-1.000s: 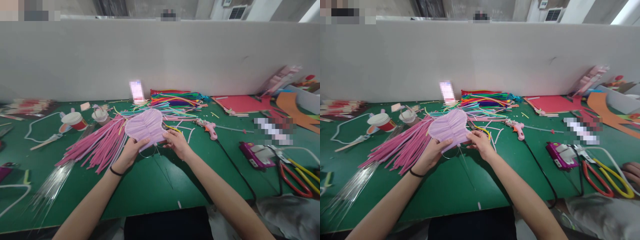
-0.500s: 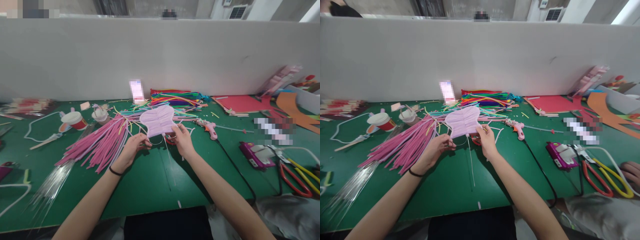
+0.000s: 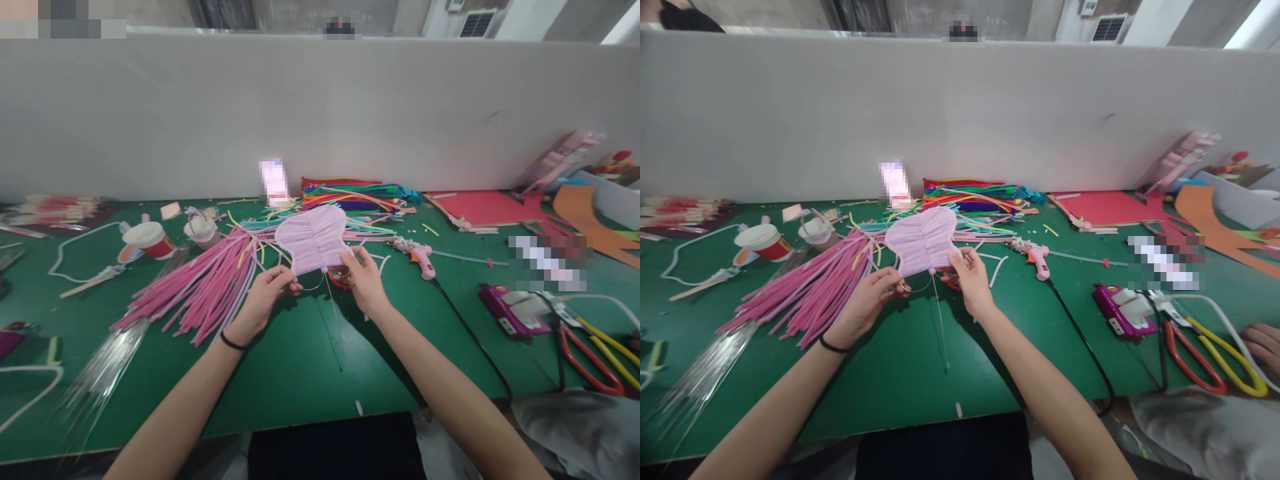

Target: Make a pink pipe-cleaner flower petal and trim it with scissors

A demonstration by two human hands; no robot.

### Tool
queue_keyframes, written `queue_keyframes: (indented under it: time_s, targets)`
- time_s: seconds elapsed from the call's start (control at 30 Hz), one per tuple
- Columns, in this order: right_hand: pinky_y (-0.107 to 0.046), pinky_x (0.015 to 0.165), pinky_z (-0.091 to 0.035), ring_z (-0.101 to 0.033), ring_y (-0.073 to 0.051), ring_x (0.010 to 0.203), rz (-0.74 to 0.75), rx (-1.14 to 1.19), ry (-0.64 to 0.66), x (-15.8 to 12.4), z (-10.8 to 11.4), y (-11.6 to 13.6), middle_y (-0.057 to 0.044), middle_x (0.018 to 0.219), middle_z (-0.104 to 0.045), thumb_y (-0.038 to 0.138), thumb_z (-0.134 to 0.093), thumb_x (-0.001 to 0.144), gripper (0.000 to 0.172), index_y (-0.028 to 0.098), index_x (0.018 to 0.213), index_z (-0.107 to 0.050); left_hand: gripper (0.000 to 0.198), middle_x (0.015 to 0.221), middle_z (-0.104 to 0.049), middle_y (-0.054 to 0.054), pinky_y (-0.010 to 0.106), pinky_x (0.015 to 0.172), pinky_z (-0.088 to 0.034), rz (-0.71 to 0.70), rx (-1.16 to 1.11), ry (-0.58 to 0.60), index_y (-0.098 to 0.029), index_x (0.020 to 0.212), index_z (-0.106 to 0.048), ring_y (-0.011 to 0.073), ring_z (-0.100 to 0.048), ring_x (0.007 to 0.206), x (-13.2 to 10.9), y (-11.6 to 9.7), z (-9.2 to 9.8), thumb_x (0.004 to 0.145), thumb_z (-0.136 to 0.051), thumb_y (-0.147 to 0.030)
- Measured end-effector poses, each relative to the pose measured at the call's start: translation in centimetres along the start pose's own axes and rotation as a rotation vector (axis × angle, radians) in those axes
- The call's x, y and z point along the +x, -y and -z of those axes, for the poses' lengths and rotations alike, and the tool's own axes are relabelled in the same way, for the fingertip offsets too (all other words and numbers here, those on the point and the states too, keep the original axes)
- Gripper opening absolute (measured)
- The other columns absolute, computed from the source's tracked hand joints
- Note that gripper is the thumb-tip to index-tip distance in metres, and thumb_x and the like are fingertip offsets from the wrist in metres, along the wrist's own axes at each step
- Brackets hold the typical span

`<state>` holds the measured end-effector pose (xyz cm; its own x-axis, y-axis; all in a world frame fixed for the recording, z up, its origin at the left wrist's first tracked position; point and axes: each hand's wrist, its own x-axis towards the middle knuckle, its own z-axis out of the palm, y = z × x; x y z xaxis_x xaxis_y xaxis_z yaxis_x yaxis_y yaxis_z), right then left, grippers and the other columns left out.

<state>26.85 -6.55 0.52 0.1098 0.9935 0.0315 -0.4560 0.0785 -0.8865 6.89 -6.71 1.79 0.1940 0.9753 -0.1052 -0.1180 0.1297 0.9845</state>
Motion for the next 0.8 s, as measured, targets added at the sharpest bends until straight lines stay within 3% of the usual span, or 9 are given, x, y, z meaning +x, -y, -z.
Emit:
queue_keyframes:
  time_s: [0.27,0.47,0.8]
  targets:
    - [-0.022,0.057,-0.057,-0.069,-0.012,0.066,-0.050,-0.018,-0.007,-0.42,-0.44,-0.25,0.006,0.080,-0.066,0.044,-0.077,0.069,0.035,0.025,0.087,-0.054,0.016,0.059,-0.062,-0.001,0.021,0.057,-0.046,-0.137,0.084,-0.122,-0.017,0.059,-0.059,0.0105,-0.055,0.056,0.31,0.43,0.20,0.069,-0.068,-0.025]
    - [-0.024,0.062,-0.059,-0.070,-0.014,0.070,-0.111,0.052,0.002,-0.24,-0.23,-0.17,0.006,0.078,-0.067,0.044,-0.079,0.065,0.039,0.026,0.086,-0.052,0.024,0.062,-0.057,-0.001,0.026,0.057,-0.051,-0.072,0.056,-0.048,-0.017,0.069,-0.058,0.0154,-0.060,0.063,0.52,0.48,0.20,0.078,-0.065,-0.039]
    - [-0.028,0.062,-0.058,-0.070,-0.016,0.072,-0.206,0.034,0.125,-0.94,-1.04,-0.50,0.001,0.086,-0.072,0.036,-0.082,0.063,0.038,0.022,0.094,-0.064,0.028,0.061,-0.059,-0.002,0.023,0.061,-0.045,-0.220,0.191,-0.069,-0.018,0.069,-0.058,0.0126,-0.054,0.060,0.37,0.54,0.27,0.080,-0.065,-0.043]
